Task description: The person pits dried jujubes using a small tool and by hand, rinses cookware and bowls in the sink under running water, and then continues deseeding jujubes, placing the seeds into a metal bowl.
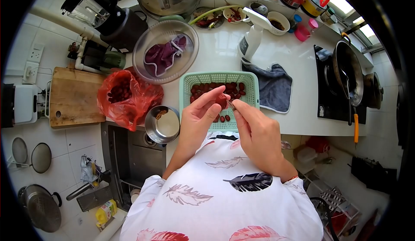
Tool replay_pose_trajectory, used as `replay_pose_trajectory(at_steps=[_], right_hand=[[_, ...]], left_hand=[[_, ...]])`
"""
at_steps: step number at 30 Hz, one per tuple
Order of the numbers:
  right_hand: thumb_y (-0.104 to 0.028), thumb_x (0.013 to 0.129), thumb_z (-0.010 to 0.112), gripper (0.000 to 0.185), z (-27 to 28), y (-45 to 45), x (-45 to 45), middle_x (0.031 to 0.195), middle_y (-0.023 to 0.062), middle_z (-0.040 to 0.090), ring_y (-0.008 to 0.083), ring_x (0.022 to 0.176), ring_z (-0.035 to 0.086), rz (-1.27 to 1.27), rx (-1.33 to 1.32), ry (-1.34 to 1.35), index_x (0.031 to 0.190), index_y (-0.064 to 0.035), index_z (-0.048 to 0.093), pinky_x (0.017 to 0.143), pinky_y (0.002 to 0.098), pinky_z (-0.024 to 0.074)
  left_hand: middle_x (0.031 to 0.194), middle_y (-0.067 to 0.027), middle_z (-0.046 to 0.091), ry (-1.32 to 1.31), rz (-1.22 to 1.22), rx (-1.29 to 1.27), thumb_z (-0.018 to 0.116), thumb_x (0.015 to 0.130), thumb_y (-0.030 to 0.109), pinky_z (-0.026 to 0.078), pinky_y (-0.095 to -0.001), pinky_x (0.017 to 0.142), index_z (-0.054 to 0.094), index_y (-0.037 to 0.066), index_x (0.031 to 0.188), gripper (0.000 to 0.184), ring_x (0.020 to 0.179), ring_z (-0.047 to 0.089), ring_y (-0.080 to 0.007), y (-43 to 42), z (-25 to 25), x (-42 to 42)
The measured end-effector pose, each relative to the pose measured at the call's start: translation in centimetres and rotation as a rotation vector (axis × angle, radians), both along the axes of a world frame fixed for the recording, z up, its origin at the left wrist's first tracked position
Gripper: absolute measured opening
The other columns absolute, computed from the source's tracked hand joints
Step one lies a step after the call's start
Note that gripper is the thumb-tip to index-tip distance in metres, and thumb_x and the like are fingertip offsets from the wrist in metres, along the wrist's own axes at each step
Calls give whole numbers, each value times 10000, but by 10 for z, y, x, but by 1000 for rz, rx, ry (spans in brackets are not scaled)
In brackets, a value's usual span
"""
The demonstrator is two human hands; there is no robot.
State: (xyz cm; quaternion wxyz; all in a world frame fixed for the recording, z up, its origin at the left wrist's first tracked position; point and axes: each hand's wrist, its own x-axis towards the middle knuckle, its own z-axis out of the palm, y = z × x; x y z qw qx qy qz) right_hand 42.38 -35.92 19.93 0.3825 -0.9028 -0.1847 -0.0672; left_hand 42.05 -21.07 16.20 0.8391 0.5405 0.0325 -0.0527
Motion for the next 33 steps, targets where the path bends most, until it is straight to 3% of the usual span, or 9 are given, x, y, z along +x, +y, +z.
replay_pose_trajectory(at_steps=[5,16,33], right_hand=[[-111,812,548,185,-1,0,-1,602,76,522,264,462,522,-4,10,-6,996,-113,543,398,353,402],[-35,669,564,369,2,3,-9,542,57,477,218,405,511,22,-285,-52,1033,-93,548,358,333,394],[-49,629,559,432,1,4,-18,542,18,429,135,400,487,-93,-464,-171,1059,-93,575,342,269,383]], left_hand=[[1039,-74,564,-24,-18,69,575,846,145,412,-241,841,525,-18,1140,339,970,532,-135,0,4,0],[995,-71,563,-57,118,87,574,849,182,428,-239,804,551,-32,1072,309,929,540,-134,-13,-2,-7],[983,-55,566,-31,121,20,547,866,129,426,-229,786,556,-14,1073,252,917,541,-121,-22,-3,-7]])
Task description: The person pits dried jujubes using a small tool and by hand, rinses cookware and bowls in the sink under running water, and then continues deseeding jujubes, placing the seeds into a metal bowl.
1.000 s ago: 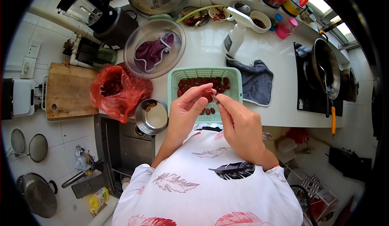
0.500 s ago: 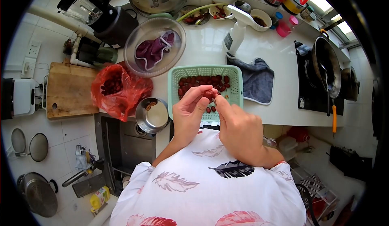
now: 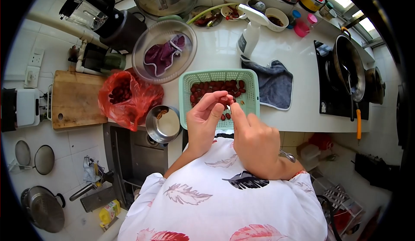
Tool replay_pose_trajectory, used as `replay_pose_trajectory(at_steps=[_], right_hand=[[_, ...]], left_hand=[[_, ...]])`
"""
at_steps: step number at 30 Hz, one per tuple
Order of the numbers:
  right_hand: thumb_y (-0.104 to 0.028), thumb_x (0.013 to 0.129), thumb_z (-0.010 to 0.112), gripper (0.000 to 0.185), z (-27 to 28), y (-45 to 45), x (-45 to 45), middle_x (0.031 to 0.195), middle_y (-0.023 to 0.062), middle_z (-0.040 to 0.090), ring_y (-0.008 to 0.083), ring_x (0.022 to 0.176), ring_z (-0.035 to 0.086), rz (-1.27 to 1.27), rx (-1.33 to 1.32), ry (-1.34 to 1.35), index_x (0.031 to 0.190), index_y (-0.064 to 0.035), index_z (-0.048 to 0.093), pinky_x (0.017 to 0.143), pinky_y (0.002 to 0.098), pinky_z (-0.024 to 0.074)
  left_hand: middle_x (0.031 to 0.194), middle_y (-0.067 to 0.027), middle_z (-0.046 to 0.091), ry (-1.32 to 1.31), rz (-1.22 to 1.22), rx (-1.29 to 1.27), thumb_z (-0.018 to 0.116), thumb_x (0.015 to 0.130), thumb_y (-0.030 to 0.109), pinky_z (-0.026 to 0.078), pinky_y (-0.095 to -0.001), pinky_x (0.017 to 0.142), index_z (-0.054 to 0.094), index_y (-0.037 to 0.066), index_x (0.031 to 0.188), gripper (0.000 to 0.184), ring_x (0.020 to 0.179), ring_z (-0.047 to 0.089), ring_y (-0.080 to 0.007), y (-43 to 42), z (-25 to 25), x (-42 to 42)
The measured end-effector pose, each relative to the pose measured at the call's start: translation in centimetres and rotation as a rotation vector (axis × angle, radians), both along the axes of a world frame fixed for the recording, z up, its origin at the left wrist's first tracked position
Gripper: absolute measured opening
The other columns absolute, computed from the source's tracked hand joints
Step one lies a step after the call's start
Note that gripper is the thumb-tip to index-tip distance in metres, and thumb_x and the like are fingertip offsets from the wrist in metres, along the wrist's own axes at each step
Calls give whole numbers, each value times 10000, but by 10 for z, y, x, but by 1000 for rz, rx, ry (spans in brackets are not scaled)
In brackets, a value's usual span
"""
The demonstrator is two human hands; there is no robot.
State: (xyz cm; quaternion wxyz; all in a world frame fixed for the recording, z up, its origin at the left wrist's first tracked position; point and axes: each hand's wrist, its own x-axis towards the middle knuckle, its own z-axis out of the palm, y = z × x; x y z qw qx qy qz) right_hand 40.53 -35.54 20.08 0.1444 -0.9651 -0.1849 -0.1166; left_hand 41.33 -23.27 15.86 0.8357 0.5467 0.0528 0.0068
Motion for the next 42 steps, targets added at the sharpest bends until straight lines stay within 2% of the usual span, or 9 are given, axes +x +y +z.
replay_pose_trajectory(at_steps=[3,17,22,26,29,32,34,38,42], right_hand=[[-52,626,565,433,0,-1,-3,548,19,433,128,410,498,-5,-8,12,1059,-82,572,345,264,392],[-60,669,574,373,-2,-6,-4,550,26,447,137,434,531,-6,0,59,1041,-71,550,364,261,412],[-84,747,577,233,-3,-3,-5,530,55,494,223,398,504,-63,64,102,978,-112,572,355,336,377],[-107,782,504,161,-25,-2,-12,622,103,583,269,498,569,376,35,581,934,-98,558,457,377,448],[-108,805,499,143,-16,0,-3,674,120,603,281,525,577,258,-5,612,935,-94,557,488,376,451],[-65,736,564,196,-9,-7,16,701,142,586,262,599,596,50,166,419,924,-41,516,522,350,462],[-76,800,537,149,-12,-11,24,740,148,578,243,583,586,43,620,331,940,-38,507,519,348,446],[-123,842,526,157,-11,-10,31,723,17,516,64,543,433,133,1262,676,953,-12,514,474,228,355],[-109,758,650,262,-8,2,32,726,-35,487,3,544,326,21,1142,632,971,0,543,461,158,261]], left_hand=[[962,-58,592,-19,8,32,572,854,201,420,-204,677,553,5,1078,298,852,542,-103,-3,-2,1],[945,-52,587,-47,-12,92,568,855,183,418,-198,659,560,9,1073,279,841,551,-104,-5,-3,3],[957,-57,586,-49,-20,96,558,862,176,417,-200,648,555,12,1082,275,857,552,-109,-3,-5,3],[985,-101,582,-208,122,80,544,868,180,443,-280,799,518,-27,1108,318,904,556,-169,3,10,10],[1010,-100,575,-339,136,-17,551,866,214,430,-269,849,515,-18,1116,342,933,556,-159,5,24,10],[1037,-116,581,-233,74,-103,522,883,244,422,-273,866,504,1,1135,351,941,551,-155,8,17,15],[1023,-113,587,-67,48,-217,520,885,237,418,-262,863,508,9,1128,334,936,547,-142,8,15,18],[1008,-69,590,29,-45,-226,523,885,233,431,-231,787,524,24,1109,307,883,539,-105,12,7,17],[941,-7,582,111,-127,-87,547,864,192,399,-178,622,543,50,1068,249,767,515,-49,15,1,15]])
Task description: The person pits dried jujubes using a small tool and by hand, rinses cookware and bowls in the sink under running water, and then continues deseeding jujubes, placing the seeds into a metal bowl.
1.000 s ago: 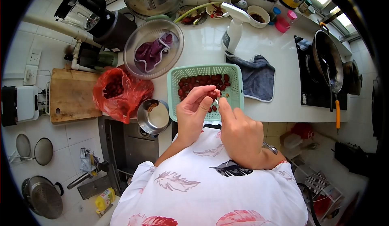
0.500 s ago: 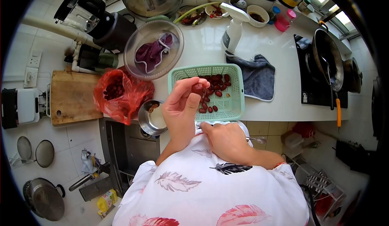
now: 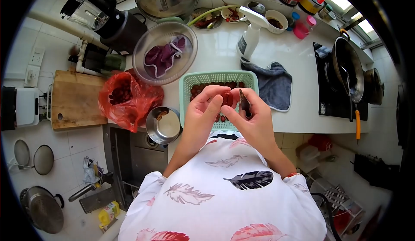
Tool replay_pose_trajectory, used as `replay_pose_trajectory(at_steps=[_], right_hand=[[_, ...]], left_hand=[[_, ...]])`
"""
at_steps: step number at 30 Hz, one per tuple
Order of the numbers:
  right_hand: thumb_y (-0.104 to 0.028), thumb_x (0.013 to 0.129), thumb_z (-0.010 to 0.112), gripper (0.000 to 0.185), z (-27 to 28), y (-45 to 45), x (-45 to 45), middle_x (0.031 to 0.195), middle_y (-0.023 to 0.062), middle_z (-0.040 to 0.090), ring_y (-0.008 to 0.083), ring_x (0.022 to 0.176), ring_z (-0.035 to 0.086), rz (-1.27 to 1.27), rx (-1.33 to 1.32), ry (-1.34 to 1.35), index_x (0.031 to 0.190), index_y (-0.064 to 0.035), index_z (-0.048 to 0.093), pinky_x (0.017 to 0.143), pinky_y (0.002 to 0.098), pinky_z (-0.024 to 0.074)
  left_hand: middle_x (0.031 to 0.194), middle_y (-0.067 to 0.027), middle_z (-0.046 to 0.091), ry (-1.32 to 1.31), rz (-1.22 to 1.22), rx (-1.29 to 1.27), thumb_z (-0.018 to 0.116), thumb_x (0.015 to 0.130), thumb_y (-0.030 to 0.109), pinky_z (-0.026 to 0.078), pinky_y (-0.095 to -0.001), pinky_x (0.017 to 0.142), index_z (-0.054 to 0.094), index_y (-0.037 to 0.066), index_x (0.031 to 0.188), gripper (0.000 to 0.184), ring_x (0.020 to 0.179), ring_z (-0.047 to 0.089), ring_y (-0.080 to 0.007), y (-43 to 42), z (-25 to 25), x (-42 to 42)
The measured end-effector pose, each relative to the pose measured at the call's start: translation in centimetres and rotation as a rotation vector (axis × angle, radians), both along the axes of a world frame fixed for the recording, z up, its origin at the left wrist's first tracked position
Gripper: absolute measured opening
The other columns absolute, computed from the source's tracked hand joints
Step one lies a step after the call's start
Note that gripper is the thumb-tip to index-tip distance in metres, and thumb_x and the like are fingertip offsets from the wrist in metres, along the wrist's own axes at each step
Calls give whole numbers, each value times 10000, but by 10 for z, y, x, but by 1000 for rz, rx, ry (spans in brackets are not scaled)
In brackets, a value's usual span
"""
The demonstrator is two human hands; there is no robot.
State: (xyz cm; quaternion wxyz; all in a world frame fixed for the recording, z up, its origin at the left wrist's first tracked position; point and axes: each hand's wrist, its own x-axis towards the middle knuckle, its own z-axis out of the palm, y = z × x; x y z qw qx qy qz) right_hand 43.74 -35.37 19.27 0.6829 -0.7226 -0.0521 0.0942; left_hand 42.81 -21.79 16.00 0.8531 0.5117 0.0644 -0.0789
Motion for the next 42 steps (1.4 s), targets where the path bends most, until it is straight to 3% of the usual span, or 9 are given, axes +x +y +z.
replay_pose_trajectory(at_steps=[4,6,7,10,18,23,31,40,42], right_hand=[[-98,717,690,250,1,-8,5,648,-71,474,-12,503,284,41,18,101,927,-3,592,446,152,234],[-97,720,685,240,1,-12,6,619,-74,449,-9,502,286,52,4,104,924,-3,600,446,161,234],[-96,723,681,230,1,-14,5,591,-77,424,-6,501,288,61,-9,108,921,-3,608,446,169,233],[-94,733,669,217,3,-20,4,550,-81,388,-1,500,297,112,-25,144,924,-4,620,447,183,234],[-71,757,643,208,-2,-26,3,557,-73,414,7,511,315,166,134,200,954,-6,631,454,189,267],[-40,726,624,120,8,-23,-2,632,-26,457,21,542,335,175,-131,96,781,1,526,465,194,302],[-47,696,620,200,0,-12,-5,614,12,464,51,559,377,141,-171,64,765,-10,435,488,216,352],[-71,733,592,198,-9,-10,-5,614,27,463,65,561,395,146,-194,108,780,-16,408,495,231,361],[-83,759,596,196,-12,-11,-5,646,13,468,57,570,380,144,-62,155,815,-20,419,503,218,348]], left_hand=[[888,8,552,-36,-13,138,565,850,188,391,-182,604,544,47,989,199,738,499,-48,6,5,-3],[830,-4,496,-332,-114,353,586,833,184,386,-195,594,512,23,897,189,699,483,-60,11,-4,-1],[781,-42,429,-365,-228,606,576,834,195,379,-232,579,454,-5,827,235,666,460,-105,16,0,-1],[765,-84,392,-387,-345,763,561,835,200,368,-279,571,424,-16,803,257,641,429,-173,18,10,0],[744,-128,374,-540,-461,816,513,828,162,369,-337,564,411,-18,782,212,629,419,-264,24,13,5],[723,-137,412,-577,-427,872,520,767,111,379,-359,550,424,-17,765,161,616,442,-285,16,14,4],[664,-103,462,-837,-275,1183,577,676,91,428,-345,517,449,12,732,161,594,506,-264,12,6,4],[705,-131,496,-587,-296,1039,514,705,65,407,-370,549,495,-13,814,136,605,490,-316,9,1,-4],[709,-147,492,-478,-293,956,483,723,70,403,-368,551,491,-21,818,132,606,484,-325,10,7,-4]])
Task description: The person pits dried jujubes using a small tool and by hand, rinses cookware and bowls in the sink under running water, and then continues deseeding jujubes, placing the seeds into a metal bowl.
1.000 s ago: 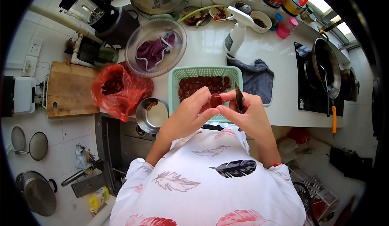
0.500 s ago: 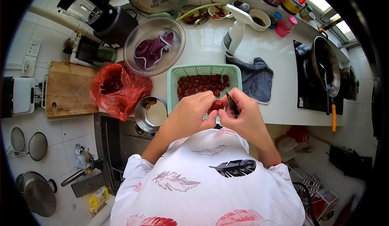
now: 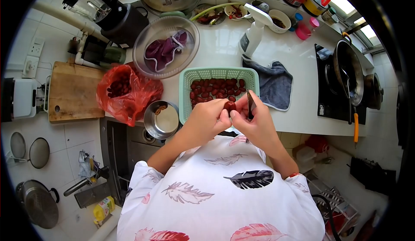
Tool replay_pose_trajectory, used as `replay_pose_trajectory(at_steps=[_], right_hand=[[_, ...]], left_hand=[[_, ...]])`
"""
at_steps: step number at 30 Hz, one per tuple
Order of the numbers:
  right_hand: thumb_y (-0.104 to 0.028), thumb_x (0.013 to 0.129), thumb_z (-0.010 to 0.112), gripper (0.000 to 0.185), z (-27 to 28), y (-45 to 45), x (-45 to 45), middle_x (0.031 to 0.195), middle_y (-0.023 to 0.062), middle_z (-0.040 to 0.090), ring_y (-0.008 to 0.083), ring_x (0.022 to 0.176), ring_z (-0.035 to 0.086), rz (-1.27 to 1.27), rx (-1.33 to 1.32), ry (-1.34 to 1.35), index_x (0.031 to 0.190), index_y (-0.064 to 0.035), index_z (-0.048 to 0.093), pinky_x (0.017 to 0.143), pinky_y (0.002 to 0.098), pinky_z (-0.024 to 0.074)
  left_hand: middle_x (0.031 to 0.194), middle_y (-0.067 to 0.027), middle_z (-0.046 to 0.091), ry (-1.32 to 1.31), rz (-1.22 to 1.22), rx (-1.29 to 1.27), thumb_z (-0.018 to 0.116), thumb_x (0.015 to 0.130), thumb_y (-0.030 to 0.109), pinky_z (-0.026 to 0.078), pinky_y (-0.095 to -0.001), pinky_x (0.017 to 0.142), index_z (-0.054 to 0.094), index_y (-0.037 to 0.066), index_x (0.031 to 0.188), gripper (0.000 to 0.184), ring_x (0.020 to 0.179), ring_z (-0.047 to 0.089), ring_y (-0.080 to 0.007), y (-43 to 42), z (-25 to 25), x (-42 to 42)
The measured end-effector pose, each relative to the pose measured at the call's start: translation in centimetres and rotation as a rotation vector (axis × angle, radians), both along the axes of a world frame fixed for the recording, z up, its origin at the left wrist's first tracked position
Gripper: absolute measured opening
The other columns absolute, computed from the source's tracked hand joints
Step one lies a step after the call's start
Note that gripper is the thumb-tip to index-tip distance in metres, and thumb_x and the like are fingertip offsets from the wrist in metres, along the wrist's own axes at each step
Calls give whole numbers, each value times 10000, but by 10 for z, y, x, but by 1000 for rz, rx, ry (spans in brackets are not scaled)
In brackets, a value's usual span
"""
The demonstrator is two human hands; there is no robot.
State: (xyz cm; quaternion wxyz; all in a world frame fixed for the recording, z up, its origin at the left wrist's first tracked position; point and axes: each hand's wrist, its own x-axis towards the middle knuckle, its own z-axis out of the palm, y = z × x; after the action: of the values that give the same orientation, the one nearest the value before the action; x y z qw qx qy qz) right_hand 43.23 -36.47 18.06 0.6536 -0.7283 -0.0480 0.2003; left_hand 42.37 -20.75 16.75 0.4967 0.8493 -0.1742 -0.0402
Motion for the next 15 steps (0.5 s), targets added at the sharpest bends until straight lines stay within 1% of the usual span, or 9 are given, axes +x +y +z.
replay_pose_trajectory(at_steps=[1,4,6,8,9,10,12,13,15], right_hand=[[-92,781,597,187,1,0,-1,687,6,474,50,584,373,-1,58,-12,841,-19,436,513,204,339],[-87,786,597,172,14,-3,0,707,7,476,50,592,373,27,-27,-38,832,-10,451,521,199,338],[-90,789,593,170,20,-7,1,698,19,480,63,596,394,56,-54,-19,833,0,456,527,213,361],[-86,792,584,169,20,-9,1,687,42,482,79,609,420,180,-91,-29,839,8,451,539,235,389],[-82,777,587,175,19,-10,1,699,70,512,97,615,452,194,-100,-34,842,16,458,557,253,417],[-82,777,587,175,19,-10,1,699,70,512,97,615,452,192,-101,-33,842,16,458,557,253,417],[-82,743,599,185,19,-11,-1,722,103,550,140,590,504,189,-171,-115,838,16,473,557,271,434],[-82,743,599,185,16,-10,-2,722,103,550,140,590,504,190,-170,-114,838,16,473,557,271,434],[-97,718,610,202,10,-8,-4,730,136,567,210,587,550,169,-260,-308,836,10,486,558,293,447]], left_hand=[[713,-164,488,107,36,-73,453,740,76,399,-365,553,488,-28,822,137,607,479,-334,0,4,0],[661,-165,462,8,73,-1,436,779,122,391,-396,538,476,-9,775,137,583,486,-331,0,9,-1],[667,-165,463,12,45,-24,434,779,118,391,-395,545,473,-8,776,133,588,484,-327,0,11,-2],[672,-165,464,17,16,-48,432,779,115,391,-394,551,469,-8,776,128,592,481,-323,0,14,-2],[695,-169,468,76,-38,-46,415,773,107,393,-381,575,476,-20,822,149,618,475,-322,1,16,-2],[719,-173,472,135,-93,-43,398,767,100,396,-368,598,484,-32,868,186,644,468,-320,2,16,-1],[722,-167,480,180,-130,-63,402,767,104,402,-362,600,488,-26,867,185,651,475,-313,3,14,0],[726,-160,489,225,-164,-83,406,768,108,408,-356,602,493,-21,867,185,658,482,-305,4,12,1],[729,-151,502,219,-171,-52,418,764,104,412,-353,601,499,-14,873,180,654,487,-297,5,7,2]])
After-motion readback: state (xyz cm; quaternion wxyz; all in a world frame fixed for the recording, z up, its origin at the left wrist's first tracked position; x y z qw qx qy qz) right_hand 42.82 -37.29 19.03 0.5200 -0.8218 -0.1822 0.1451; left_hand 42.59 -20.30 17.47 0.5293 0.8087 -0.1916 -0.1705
